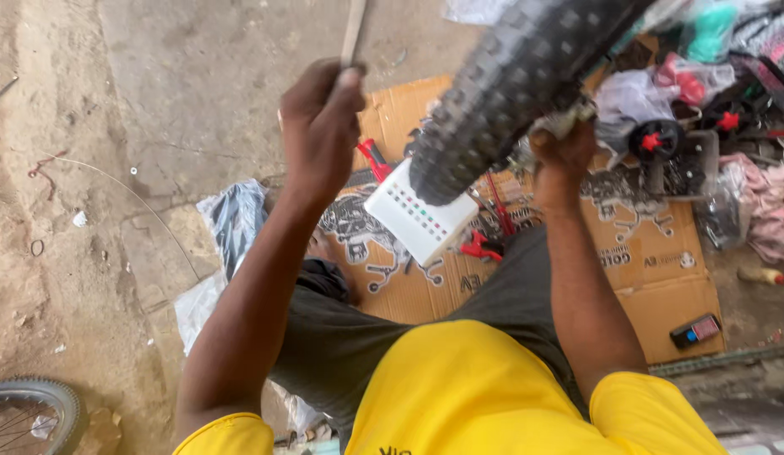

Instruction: The person assembles a bicycle by first tightening a bolt on the frame with a wrench, then installing the rear wheel onto the frame and securing it with a bolt and nut. The person uses a wrench to tighten the wheel axle nut.

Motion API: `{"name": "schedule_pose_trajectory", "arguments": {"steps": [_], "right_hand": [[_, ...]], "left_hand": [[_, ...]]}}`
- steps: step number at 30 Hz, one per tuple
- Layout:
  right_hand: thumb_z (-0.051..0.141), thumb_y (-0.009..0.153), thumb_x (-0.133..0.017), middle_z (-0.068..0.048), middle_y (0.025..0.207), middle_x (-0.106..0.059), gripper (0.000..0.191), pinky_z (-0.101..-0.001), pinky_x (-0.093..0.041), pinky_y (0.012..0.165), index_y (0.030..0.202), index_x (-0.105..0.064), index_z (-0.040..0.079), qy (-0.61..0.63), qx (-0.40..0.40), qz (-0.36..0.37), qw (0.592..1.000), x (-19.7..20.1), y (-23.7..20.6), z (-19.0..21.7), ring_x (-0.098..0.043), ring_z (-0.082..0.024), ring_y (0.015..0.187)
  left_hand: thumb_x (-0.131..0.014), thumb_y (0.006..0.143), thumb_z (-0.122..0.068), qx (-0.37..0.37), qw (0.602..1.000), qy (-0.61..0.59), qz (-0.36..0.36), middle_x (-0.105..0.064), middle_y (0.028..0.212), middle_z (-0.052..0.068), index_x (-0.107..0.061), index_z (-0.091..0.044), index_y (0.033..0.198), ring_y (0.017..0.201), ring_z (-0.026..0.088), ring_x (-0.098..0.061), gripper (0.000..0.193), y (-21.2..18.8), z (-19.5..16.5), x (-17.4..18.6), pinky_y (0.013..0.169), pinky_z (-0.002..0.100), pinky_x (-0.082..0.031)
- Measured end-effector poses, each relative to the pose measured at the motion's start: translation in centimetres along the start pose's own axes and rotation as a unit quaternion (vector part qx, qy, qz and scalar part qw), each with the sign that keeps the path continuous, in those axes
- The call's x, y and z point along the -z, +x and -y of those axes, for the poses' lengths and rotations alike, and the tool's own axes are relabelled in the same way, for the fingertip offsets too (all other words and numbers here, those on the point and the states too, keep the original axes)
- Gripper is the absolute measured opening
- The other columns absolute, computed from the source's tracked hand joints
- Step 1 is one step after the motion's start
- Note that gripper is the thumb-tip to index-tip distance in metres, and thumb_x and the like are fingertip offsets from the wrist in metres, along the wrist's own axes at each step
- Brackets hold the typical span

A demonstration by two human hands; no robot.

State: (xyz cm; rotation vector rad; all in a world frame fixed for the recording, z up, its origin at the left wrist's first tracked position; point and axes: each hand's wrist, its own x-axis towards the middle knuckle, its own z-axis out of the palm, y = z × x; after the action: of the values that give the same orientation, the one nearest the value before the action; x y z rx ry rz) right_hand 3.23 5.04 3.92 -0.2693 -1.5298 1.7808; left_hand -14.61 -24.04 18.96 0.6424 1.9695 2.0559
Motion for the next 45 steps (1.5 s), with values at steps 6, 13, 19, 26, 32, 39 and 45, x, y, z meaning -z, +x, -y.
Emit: {"name": "schedule_pose_trajectory", "arguments": {"steps": [6, 13, 19, 26, 32, 39, 45], "right_hand": [[0.044, 0.086, -0.090, 0.000, 0.111, -0.058, 0.067, -0.0326, -0.050, 0.093, 0.129, -0.055, 0.006, -0.157, 0.056, -0.045, 0.985, 0.6, 0.0, -2.6, -0.057, -0.014, 0.100], [0.041, 0.087, -0.089, 0.000, 0.111, -0.059, 0.063, -0.0327, -0.051, 0.093, 0.128, -0.056, 0.006, -0.190, 0.008, -0.020, 0.982, -0.3, -0.9, -2.3, -0.058, -0.014, 0.100], [0.038, 0.087, -0.088, 0.000, 0.111, -0.060, 0.060, -0.0328, -0.051, 0.093, 0.127, -0.057, 0.006, -0.214, -0.001, -0.027, 0.976, -0.1, -0.8, -1.4, -0.059, -0.014, 0.100], [0.035, 0.088, -0.087, 0.000, 0.112, -0.061, 0.057, -0.0329, -0.052, 0.093, 0.126, -0.058, 0.005, -0.237, -0.015, -0.033, 0.971, 0.2, -1.7, -0.5, -0.060, -0.014, 0.100], [0.033, 0.088, -0.087, 0.000, 0.112, -0.062, 0.054, -0.0329, -0.053, 0.093, 0.125, -0.059, 0.005, -0.243, -0.017, -0.028, 0.969, 0.6, -2.1, -0.9, -0.061, -0.014, 0.100], [0.030, 0.088, -0.086, 0.000, 0.112, -0.064, 0.050, -0.0330, -0.054, 0.093, 0.124, -0.060, 0.005, -0.241, -0.011, -0.020, 0.970, 0.4, -1.7, -0.2, -0.062, -0.014, 0.100], [0.027, 0.089, -0.085, 0.000, 0.112, -0.065, 0.047, -0.0331, -0.054, 0.093, 0.123, -0.061, 0.005, -0.226, -0.001, -0.006, 0.974, 0.2, -0.6, -0.7, -0.063, -0.014, 0.100]], "left_hand": [[-0.061, 0.106, -0.017, 0.020, 0.999, -0.030, 0.017, -0.062, 0.084, -0.002, -0.066, 0.000, 0.119, 0.073, 0.007, -0.054, 0.022, 3.0, 5.5, -3.1, 0.063, 0.027, -0.048], [-0.063, 0.104, -0.018, -0.004, 0.984, 0.139, 0.109, -0.068, 0.087, 0.014, -0.063, -0.003, 0.116, 0.079, 0.029, -0.065, 0.019, 2.7, 6.0, -4.8, 0.069, 0.042, -0.051], [-0.056, 0.102, -0.017, 0.036, 0.967, 0.163, 0.193, -0.071, 0.092, 0.021, -0.052, -0.010, 0.138, 0.090, 0.041, -0.069, 0.037, 3.6, 5.9, -5.1, 0.076, 0.052, -0.051], [-0.055, 0.104, -0.016, -0.034, 0.965, 0.175, 0.193, -0.072, 0.103, 0.017, -0.053, -0.010, 0.135, 0.096, 0.038, -0.070, 0.031, 3.6, 5.7, -5.7, 0.078, 0.051, -0.052], [-0.057, 0.102, -0.017, 0.001, 0.964, 0.150, 0.218, -0.071, 0.111, 0.019, -0.054, -0.007, 0.132, 0.094, 0.040, -0.069, 0.031, 3.4, 6.5, -6.9, 0.077, 0.051, -0.053], [-0.060, 0.101, -0.019, 0.002, 0.966, 0.150, 0.211, -0.072, 0.112, 0.018, -0.058, -0.008, 0.130, 0.096, 0.040, -0.070, 0.031, 3.3, 6.1, -7.9, 0.079, 0.050, -0.054], [-0.060, 0.101, -0.019, -0.037, 0.968, 0.156, 0.191, -0.071, 0.110, 0.015, -0.059, -0.010, 0.130, 0.094, 0.037, -0.071, 0.031, 3.0, 6.2, -8.0, 0.079, 0.048, -0.055]]}}
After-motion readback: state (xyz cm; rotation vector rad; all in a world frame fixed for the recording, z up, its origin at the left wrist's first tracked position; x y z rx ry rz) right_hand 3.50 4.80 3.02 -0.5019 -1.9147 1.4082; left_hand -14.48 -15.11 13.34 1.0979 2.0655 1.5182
